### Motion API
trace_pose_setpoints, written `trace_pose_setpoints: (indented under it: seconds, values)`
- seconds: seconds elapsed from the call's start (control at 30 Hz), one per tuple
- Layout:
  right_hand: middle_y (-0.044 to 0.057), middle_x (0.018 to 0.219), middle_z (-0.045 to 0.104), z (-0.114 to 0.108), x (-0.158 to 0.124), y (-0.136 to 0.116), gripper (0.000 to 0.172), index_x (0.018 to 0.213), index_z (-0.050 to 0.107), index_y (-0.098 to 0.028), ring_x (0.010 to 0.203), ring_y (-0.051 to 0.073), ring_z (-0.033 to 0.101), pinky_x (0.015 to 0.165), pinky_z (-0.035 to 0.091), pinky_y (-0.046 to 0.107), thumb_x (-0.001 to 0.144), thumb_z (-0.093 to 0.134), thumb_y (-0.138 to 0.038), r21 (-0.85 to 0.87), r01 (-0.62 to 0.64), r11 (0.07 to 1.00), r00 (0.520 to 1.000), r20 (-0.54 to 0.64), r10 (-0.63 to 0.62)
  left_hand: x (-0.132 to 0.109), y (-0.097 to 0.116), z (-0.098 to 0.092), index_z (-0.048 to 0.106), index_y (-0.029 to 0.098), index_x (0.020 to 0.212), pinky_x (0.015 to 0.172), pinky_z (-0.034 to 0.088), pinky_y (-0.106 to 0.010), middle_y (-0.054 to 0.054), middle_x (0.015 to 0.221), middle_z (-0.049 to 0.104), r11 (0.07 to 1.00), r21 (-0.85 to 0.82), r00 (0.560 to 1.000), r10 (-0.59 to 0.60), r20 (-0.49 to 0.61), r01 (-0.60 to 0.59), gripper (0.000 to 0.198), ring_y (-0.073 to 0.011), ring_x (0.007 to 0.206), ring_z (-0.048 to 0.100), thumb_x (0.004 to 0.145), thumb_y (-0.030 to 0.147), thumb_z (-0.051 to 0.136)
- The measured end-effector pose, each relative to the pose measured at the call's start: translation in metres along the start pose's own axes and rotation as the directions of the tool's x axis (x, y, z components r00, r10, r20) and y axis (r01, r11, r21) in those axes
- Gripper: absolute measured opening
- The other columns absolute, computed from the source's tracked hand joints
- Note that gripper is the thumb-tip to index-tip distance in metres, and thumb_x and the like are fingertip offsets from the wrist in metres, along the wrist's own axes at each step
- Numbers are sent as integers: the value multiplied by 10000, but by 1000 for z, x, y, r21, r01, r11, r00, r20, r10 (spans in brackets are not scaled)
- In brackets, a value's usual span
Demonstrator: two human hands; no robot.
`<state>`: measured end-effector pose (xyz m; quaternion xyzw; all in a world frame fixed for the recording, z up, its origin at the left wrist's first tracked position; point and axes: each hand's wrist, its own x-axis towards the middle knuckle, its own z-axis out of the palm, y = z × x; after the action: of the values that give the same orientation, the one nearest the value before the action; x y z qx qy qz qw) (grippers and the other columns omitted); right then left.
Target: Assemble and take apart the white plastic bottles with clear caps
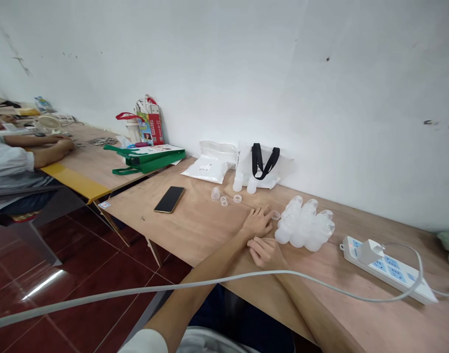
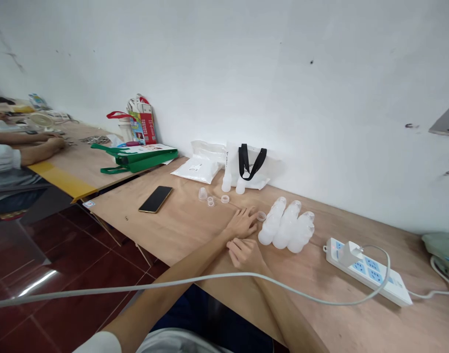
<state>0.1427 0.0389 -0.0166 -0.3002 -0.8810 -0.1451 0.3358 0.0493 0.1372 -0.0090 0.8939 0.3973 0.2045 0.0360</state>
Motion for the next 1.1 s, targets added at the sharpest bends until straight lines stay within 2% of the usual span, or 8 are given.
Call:
trace_pose_setpoints:
  seconds: [0.1, 0.17, 0.33, 0.53, 0.7, 0.83, 0.97, 1.1]
  values:
    - [20, 667, 672, 3, 5, -3, 306, 847, 701, -234, 569, 160, 622, 550, 445, 293, 936, 432, -120, 33, -26, 999, 1000, 2, 26, 3, -1, 3, 597, 259, 1323, 1126, 347, -543, -113, 1589, 396, 1000, -21, 1000, -4, -15, 3, 397, -335, 1367, 442, 949, 378, 545]
    - [19, 679, 681, 3, 4, -3, 301, 849, 700, -234, 564, 158, 621, 555, 446, 290, 932, 438, -114, 60, -54, 997, 998, -22, 55, 2, -3, 3, 628, 227, 1269, 1164, 311, -546, -132, 1569, 420, 999, -20, 999, -30, -36, 29, 369, -334, 1395, 418, 946, 391, 556]
    - [16, 699, 700, -3, -6, -1, 295, 843, 686, -238, 576, 149, 627, 572, 427, 279, 925, 438, -102, 111, -177, 978, 983, -29, 181, -3, -5, 2, 669, 186, 1187, 1228, 130, -633, -166, 1575, 409, 987, 14, 981, -157, -117, 160, 311, -367, 1487, 295, 945, 346, 556]
    - [-21, 643, 640, -7, -2, 0, 249, 829, 620, -220, 503, 118, 546, 544, 368, 266, 895, 452, -49, 129, -133, 983, 978, -143, 152, -5, -12, -2, 696, 220, 1141, 1197, 2, -724, -141, 1575, 423, 945, 58, 936, -308, -169, 321, 355, -413, 1541, 143, 919, 465, 569]
    - [-32, 641, 623, -8, 1, 0, 240, 844, 591, -214, 493, 106, 528, 541, 351, 263, 887, 447, -27, 142, -110, 984, 979, -156, 132, -7, -23, -5, 687, 220, 1179, 1224, 57, -646, -153, 1600, 388, 902, 57, 893, -412, -183, 428, 444, -441, 1528, 175, 891, 542, 584]
    - [-25, 668, 648, -10, 2, -1, 235, 850, 590, -209, 511, 106, 554, 548, 357, 258, 886, 452, -23, 162, -110, 981, 980, -148, 135, -6, -29, -6, 661, 223, 1235, 1205, 68, -650, -180, 1580, 405, 869, 46, 862, -480, -163, 493, 509, -464, 1500, 227, 881, 581, 590]
    - [-19, 685, 668, -10, 2, -1, 231, 854, 592, -210, 519, 108, 567, 554, 366, 257, 895, 449, -33, 171, -120, 978, 980, -139, 145, -5, -31, -7, 660, 209, 1226, 1165, 162, -639, -207, 1511, 461, 840, 29, 832, -530, -166, 541, 549, -475, 1455, 282, 862, 616, 610]
    - [-19, 710, 692, -10, 0, 0, 241, 861, 595, -212, 539, 111, 595, 573, 381, 257, 878, 448, -22, 190, -148, 971, 978, -117, 172, -6, -34, -9, 661, 217, 1194, 1105, 264, -604, -194, 1361, 566, 854, 25, 843, -509, -174, 520, 516, -428, 1343, 410, 882, 621, 591]
